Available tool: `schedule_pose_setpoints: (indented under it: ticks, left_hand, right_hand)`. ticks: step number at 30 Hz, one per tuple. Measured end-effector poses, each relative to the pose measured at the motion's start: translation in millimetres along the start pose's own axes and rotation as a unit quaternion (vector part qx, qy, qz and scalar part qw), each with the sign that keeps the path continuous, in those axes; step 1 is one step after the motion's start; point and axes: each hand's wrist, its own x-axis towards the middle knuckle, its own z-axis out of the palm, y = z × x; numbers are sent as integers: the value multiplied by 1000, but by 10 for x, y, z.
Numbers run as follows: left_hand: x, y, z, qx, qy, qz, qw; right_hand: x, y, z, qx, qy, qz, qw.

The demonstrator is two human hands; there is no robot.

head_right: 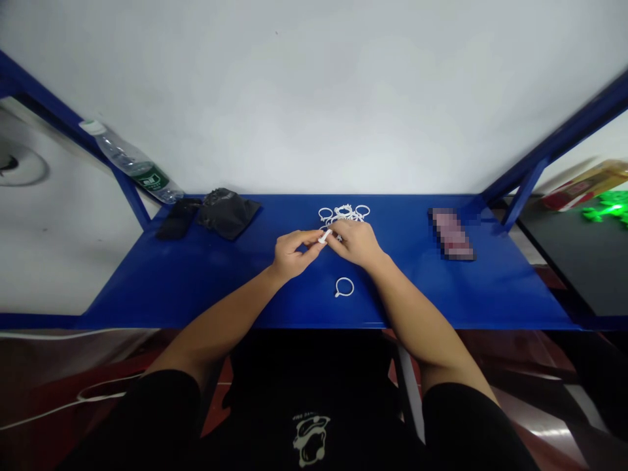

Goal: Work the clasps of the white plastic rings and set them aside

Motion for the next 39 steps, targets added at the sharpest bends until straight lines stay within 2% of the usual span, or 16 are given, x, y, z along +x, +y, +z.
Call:
schedule_pose_setpoints:
  ticks: [2,6,10,19,25,27,31,33,35,37,39]
  left_hand:
    - [-10,22,-9,2,-11,8,1000]
    - [-25,21,-34,8,-33,-25,999]
    - [-13,20,-44,-11,-31,-28,999]
    - [-9,-68,-34,-33,-34,-119,992]
    - [-38,-163,-7,-57,-43,-127,989]
    - [-51,-139,12,-55,-39,-123,990]
    - [-75,-23,34,-10,-46,-84,995]
    - [-76,36,25,-5,-97,-55,994]
    - [-72,85,10,-11,-195,-26,980]
    - [-75,122,2,-8,-310,-12,951]
    - [-88,144,12,9,-398,-17,917]
  right_hand:
    - [-3,-13,3,-7,-21,-2,1000]
    - [1,-31,38,-15,-48,1,999]
    - [5,-40,68,-9,-63,4,998]
    - [-1,8,58,6,-39,13,999]
    - [-15,18,50,13,-51,-16,998]
    - [-16,34,29,7,-38,-1,999]
    - [3,122,-37,-23,42,82,995]
    - [20,186,-70,-42,77,127,988]
    - [36,253,-97,-58,94,164,980]
    - [47,320,-118,-73,89,197,974]
    - [49,381,-137,-90,58,229,967]
